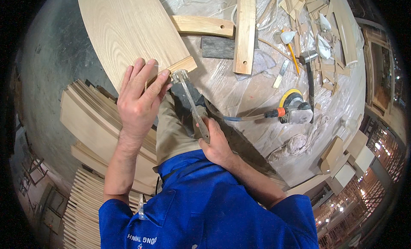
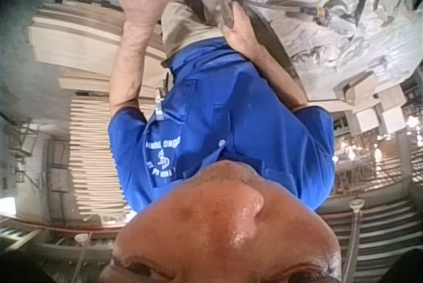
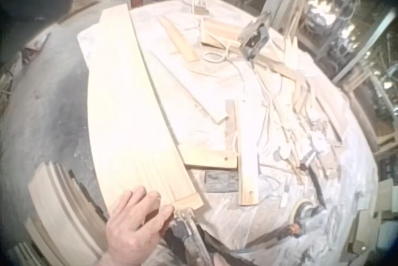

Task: The person aligns a thin wooden strip along the edge of a larger wooden panel, then uses a clamp to secure the strip in place. The person applies glue to the joint and sets the assembled piece aside on the workbench.

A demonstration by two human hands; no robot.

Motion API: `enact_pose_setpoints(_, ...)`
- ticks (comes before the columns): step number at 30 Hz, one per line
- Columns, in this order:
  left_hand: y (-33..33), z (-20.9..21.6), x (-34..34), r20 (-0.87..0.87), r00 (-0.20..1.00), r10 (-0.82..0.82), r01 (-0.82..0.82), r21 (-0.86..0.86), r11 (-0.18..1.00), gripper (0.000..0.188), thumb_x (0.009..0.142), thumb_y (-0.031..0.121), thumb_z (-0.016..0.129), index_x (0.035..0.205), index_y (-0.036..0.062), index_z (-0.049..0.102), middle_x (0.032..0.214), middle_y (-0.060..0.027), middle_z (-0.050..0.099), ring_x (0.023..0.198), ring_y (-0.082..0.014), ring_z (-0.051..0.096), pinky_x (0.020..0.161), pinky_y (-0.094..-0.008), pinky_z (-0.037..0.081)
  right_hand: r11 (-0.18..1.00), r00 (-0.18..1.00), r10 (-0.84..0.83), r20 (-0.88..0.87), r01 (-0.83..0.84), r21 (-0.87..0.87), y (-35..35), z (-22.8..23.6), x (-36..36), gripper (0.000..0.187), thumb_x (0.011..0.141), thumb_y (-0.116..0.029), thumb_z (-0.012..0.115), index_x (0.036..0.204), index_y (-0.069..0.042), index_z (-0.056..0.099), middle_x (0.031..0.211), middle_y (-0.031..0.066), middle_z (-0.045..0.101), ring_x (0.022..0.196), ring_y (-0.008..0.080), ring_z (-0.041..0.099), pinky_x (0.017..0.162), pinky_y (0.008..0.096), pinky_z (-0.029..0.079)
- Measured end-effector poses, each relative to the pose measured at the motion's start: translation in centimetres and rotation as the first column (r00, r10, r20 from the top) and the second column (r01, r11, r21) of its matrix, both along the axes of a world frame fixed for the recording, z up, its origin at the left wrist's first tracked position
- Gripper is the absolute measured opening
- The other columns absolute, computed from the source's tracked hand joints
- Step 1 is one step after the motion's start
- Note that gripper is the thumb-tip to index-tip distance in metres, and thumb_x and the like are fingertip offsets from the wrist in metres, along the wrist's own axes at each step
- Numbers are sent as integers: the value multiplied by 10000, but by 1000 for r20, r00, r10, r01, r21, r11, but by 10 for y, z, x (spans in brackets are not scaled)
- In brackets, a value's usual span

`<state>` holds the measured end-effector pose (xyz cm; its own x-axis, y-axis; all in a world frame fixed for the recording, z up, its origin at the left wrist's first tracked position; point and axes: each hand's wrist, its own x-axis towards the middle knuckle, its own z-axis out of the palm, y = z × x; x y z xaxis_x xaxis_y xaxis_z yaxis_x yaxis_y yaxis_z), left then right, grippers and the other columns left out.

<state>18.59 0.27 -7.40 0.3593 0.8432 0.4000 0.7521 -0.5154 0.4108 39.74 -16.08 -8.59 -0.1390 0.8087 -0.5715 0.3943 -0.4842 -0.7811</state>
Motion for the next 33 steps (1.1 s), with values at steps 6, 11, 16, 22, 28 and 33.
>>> enact_pose_setpoints(6, -6, -1, 4, -23, 999, 42, -43, -36, 998, 417, 790, 137, 859, 1192, 193, 763, 1305, -112, 680, 1289, -349, 613, 1084, -558, 474, 1000, 1000, 12, -1, -12, 0, 3, 2, 0, 566, 791, -7, 614, 1334, 17, 456, 1216, 221, 541, 1197, 429, 525, 1041, 489, 411)
enact_pose_setpoints(11, -8, -2, 5, -18, 999, 49, -50, -46, 998, 398, 798, 133, 853, 1185, 171, 769, 1319, -116, 674, 1312, -347, 597, 1104, -561, 451, 1000, 1000, 10, 3, -10, -3, 6, 4, -1, 564, 791, -7, 609, 1334, 19, 454, 1206, 226, 540, 1190, 436, 523, 1036, 491, 414)
enact_pose_setpoints(16, -8, 0, 4, 2, 999, 49, -49, -43, 998, 352, 801, 140, 848, 1145, 143, 780, 1313, -122, 678, 1303, -347, 603, 1104, -560, 450, 999, 999, 26, 38, -27, 30, 8, 4, -2, 561, 795, -9, 617, 1333, 27, 462, 1204, 237, 540, 1192, 445, 520, 1033, 493, 418)
enact_pose_setpoints(22, -8, -4, 5, 15, 998, 57, -57, -4, 998, 327, 790, 165, 854, 1106, 125, 782, 1273, -136, 695, 1269, -353, 626, 1098, -557, 462, 999, 999, 18, 38, -19, 27, 9, 4, -3, 547, 806, -19, 625, 1329, 27, 470, 1201, 239, 545, 1181, 451, 523, 1025, 494, 419)
enact_pose_setpoints(28, -5, -3, 5, 86, 993, 86, -83, -39, 996, 398, 770, 131, 860, 1143, 55, 741, 1246, -144, 704, 1230, -358, 649, 1083, -556, 482, 1000, 999, 25, 46, -25, 10, 14, 6, -5, 531, 817, -20, 629, 1322, 24, 473, 1205, 243, 546, 1182, 452, 523, 1021, 493, 419)
enact_pose_setpoints(33, -6, -3, 3, 78, 994, 71, -68, -33, 997, 432, 759, 99, 860, 1167, 40, 732, 1237, -141, 706, 1237, -357, 645, 1075, -560, 487, 999, 995, 32, 96, -35, 35, 14, 1, -8, 532, 828, -28, 637, 1329, 27, 466, 1199, 252, 544, 1176, 458, 524, 1022, 498, 415)
